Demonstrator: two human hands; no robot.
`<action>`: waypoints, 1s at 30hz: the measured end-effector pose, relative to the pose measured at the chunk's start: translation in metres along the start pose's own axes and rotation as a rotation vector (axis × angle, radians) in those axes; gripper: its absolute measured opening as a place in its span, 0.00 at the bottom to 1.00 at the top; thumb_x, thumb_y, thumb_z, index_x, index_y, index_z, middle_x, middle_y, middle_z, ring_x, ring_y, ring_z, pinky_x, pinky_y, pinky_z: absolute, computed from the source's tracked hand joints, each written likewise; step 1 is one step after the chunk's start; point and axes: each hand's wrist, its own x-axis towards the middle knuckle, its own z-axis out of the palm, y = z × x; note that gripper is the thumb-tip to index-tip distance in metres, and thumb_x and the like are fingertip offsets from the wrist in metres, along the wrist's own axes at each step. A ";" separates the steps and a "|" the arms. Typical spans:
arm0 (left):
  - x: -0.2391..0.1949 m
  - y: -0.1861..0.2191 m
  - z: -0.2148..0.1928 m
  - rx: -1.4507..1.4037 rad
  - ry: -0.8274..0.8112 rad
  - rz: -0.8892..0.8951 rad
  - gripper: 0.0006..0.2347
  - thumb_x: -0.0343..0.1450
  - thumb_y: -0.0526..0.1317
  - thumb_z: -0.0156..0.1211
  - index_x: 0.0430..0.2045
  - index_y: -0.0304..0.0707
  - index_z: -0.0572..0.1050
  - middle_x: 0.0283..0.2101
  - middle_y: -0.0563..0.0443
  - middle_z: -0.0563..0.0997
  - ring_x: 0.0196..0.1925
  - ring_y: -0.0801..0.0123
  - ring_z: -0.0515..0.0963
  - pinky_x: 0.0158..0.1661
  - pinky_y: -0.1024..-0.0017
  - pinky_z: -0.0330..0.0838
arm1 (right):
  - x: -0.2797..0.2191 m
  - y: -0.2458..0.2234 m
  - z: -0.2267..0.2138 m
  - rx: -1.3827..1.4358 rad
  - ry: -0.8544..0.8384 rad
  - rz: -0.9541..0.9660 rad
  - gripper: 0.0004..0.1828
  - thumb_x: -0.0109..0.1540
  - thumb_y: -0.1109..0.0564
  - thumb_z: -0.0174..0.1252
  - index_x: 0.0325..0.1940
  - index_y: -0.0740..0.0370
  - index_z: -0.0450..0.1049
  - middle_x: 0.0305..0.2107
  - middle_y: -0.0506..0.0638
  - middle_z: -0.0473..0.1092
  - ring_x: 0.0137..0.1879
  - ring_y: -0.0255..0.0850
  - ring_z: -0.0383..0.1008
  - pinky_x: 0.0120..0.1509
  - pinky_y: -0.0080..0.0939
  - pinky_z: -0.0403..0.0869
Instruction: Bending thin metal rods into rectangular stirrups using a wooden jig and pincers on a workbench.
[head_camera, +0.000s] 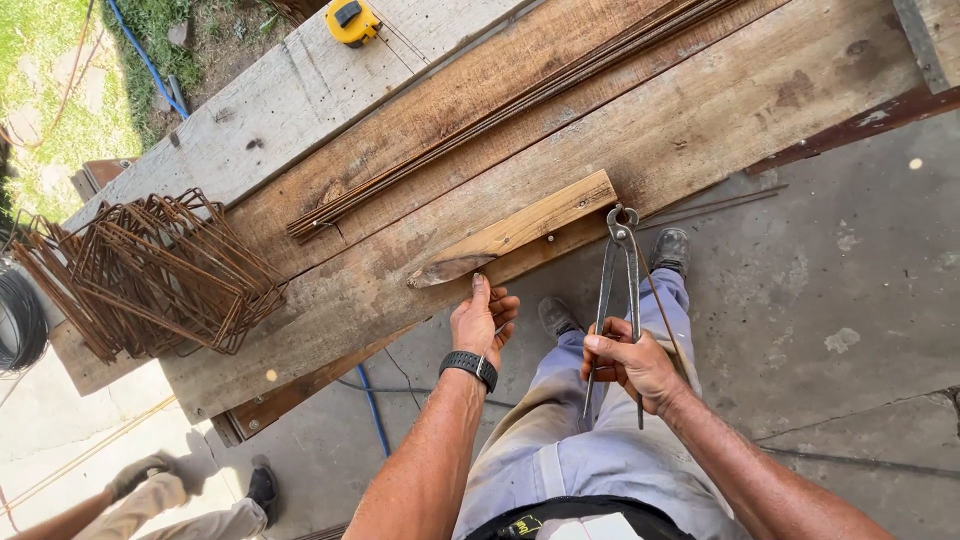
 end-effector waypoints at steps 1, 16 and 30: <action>0.000 0.000 -0.001 -0.003 0.000 0.003 0.20 0.72 0.63 0.53 0.33 0.45 0.76 0.28 0.50 0.85 0.30 0.71 0.83 0.32 0.75 0.75 | -0.010 -0.010 0.007 -0.002 -0.003 -0.002 0.09 0.58 0.62 0.65 0.40 0.65 0.74 0.22 0.61 0.74 0.29 0.53 0.81 0.36 0.53 0.81; -0.016 0.016 0.002 -0.137 0.034 -0.021 0.18 0.71 0.56 0.58 0.30 0.38 0.80 0.28 0.47 0.85 0.25 0.71 0.80 0.23 0.77 0.69 | -0.033 -0.067 -0.050 -0.929 0.399 -0.284 0.18 0.61 0.45 0.58 0.50 0.54 0.76 0.37 0.43 0.73 0.41 0.37 0.70 0.50 0.38 0.67; -0.052 0.035 -0.046 -0.256 -0.605 0.101 0.15 0.72 0.49 0.47 0.29 0.39 0.79 0.48 0.39 0.84 0.45 0.58 0.83 0.43 0.64 0.75 | -0.094 -0.145 0.006 -0.919 0.350 -0.350 0.07 0.71 0.57 0.52 0.49 0.63 0.67 0.30 0.56 0.72 0.31 0.44 0.68 0.31 0.43 0.72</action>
